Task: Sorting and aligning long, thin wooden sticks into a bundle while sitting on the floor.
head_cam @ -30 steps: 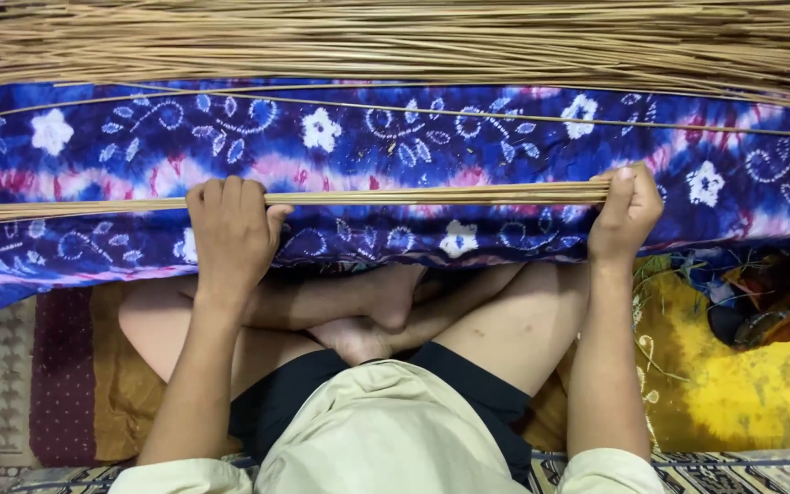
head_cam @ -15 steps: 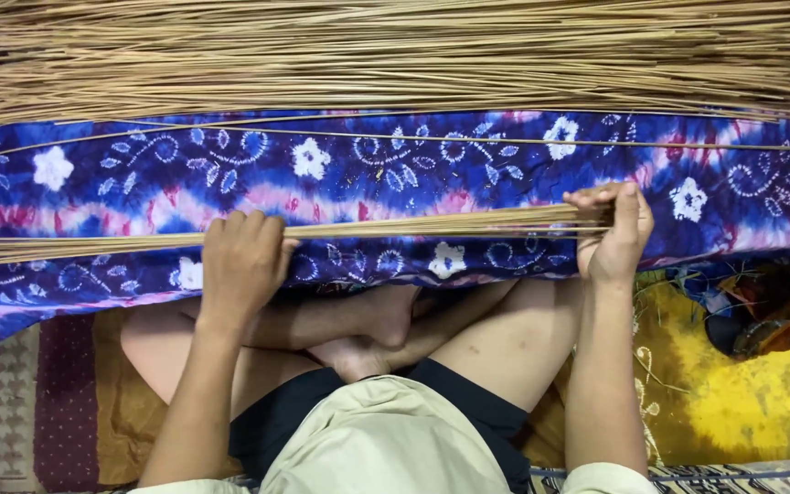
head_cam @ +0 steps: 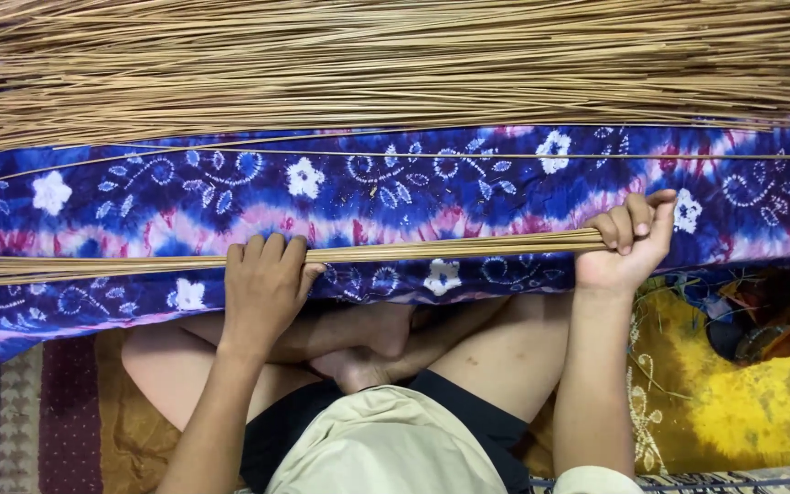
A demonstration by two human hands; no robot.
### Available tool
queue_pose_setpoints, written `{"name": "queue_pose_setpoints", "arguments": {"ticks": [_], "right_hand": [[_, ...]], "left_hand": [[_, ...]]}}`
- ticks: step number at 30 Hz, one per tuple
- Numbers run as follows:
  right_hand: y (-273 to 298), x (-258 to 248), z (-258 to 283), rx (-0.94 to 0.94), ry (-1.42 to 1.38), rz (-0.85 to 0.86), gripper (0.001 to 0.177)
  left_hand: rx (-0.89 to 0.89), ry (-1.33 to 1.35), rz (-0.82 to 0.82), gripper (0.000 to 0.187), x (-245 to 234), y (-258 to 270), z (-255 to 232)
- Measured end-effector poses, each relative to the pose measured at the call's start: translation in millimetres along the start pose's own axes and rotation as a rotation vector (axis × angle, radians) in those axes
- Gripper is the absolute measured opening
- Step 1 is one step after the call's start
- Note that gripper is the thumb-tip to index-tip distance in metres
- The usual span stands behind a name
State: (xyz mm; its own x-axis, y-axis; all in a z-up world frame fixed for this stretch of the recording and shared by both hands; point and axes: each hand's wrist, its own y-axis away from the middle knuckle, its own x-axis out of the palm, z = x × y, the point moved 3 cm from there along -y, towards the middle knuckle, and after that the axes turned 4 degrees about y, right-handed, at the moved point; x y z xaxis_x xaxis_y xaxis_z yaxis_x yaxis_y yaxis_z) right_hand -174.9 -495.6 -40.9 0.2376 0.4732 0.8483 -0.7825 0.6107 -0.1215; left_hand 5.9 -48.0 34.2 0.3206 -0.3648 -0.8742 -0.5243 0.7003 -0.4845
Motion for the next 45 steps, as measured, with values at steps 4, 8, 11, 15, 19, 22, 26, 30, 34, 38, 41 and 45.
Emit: {"name": "queue_pose_setpoints", "arguments": {"ticks": [4, 8, 11, 15, 19, 22, 26, 30, 34, 38, 41, 45], "right_hand": [[3.7, 47.9, -2.4, 0.011, -0.146, 0.015, 0.037], [6.8, 81.4, -0.3, 0.122, 0.092, 0.071, 0.069], [6.8, 80.1, 0.5, 0.192, 0.430, 0.089, 0.062], [10.1, 77.6, 5.8, 0.186, 0.611, 0.167, 0.056], [16.3, 69.8, 3.6, 0.200, 0.614, 0.129, 0.056], [15.5, 64.2, 6.6, 0.041, 0.472, -0.002, 0.044], [12.2, 73.5, 5.2, 0.031, 0.233, -0.176, 0.049], [13.6, 89.0, 4.5, 0.149, 0.807, -0.002, 0.067], [5.4, 92.5, 19.9, 0.045, 0.726, -0.141, 0.063], [9.6, 89.3, 1.6, 0.068, 0.840, -0.123, 0.078], [10.5, 74.3, -5.9, 0.069, 0.777, -0.152, 0.070], [1.7, 49.2, 4.8, 0.011, 0.652, -0.246, 0.064]], "left_hand": [[-0.095, -0.045, 0.096, 0.035, -12.7, -9.5, -3.4], [-0.112, -0.062, 0.071, 0.036, -10.8, -8.9, 2.4], [-0.134, -0.071, 0.072, 0.039, -8.5, -6.7, 2.5], [-0.142, -0.038, 0.071, 0.036, -5.5, -5.2, -3.1], [-0.099, 0.063, 0.079, 0.025, -12.2, -11.0, -7.5], [-0.073, 0.046, 0.106, 0.028, -15.4, -15.9, -7.4], [-0.051, -0.001, 0.062, 0.026, -16.0, -16.1, -5.5], [-0.086, -0.011, 0.068, 0.033, -12.4, -17.0, -8.0], [-0.103, -0.007, 0.020, 0.030, -19.4, -18.4, -6.3], [-0.066, -0.012, -0.048, 0.024, -1.1, -18.0, -4.4], [-0.014, -0.006, -0.098, 0.028, 9.4, -8.9, -0.7], [-0.019, -0.034, -0.099, 0.025, -3.8, -8.5, 6.5]]}}
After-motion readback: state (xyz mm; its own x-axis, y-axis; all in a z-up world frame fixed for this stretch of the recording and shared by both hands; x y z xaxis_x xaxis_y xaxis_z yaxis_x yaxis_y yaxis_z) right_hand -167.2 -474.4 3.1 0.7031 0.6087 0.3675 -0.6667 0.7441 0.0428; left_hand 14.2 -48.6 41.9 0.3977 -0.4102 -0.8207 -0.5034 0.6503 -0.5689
